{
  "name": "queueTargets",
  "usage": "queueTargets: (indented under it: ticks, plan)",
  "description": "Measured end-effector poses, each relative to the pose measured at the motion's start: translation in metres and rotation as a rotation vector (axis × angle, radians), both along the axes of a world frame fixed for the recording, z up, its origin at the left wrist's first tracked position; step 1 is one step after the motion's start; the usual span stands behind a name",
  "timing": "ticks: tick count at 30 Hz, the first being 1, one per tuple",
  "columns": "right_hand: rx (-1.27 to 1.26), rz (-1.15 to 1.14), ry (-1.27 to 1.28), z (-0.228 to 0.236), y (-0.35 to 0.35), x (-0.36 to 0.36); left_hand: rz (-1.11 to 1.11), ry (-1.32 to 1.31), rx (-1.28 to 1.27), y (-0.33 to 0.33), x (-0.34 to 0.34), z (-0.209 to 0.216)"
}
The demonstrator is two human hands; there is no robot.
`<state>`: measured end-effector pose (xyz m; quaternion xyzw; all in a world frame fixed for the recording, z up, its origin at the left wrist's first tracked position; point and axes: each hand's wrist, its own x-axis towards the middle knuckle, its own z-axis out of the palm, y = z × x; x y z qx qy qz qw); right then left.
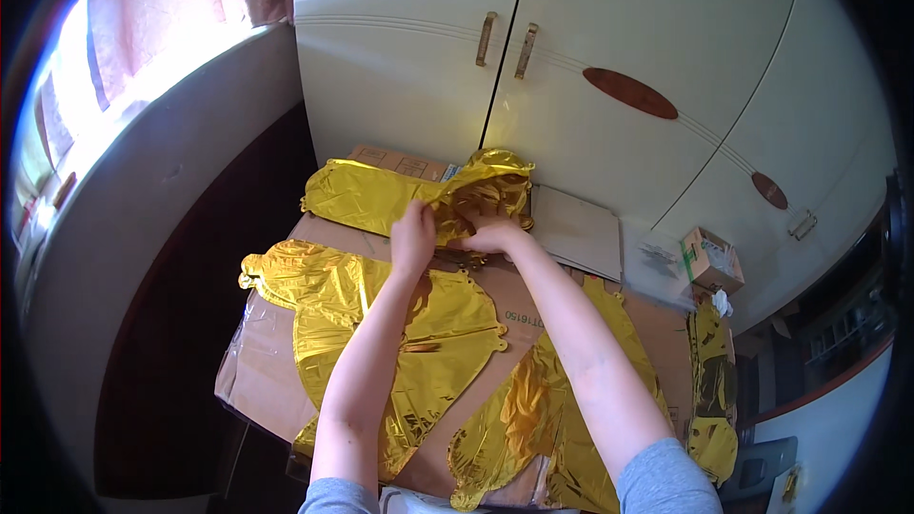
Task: Flattening and folding gold-colored foil balloons on a cardboard workspace.
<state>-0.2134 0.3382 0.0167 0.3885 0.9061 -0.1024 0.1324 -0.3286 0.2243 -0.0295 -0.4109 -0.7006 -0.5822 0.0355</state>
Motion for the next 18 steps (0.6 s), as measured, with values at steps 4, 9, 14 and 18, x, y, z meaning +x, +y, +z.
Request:
queueTargets:
  ticks: [4,9,14,18]
  plan:
    - [0.072,0.125,-0.016,-0.004,0.012,-0.002,0.082,-0.095,0.225,-0.012,-0.014,0.034]
    - [-0.126,0.056,-0.024,-0.011,0.033,0.001,0.094,-0.159,0.535,-0.032,-0.037,0.08]
    - [0.06,-0.009,0.043,0.0,0.017,0.0,0.036,-0.223,0.912,-0.077,-0.045,0.129]
    - [0.056,-0.018,-0.021,-0.006,0.032,0.007,0.004,-0.219,1.189,-0.108,-0.052,0.152]
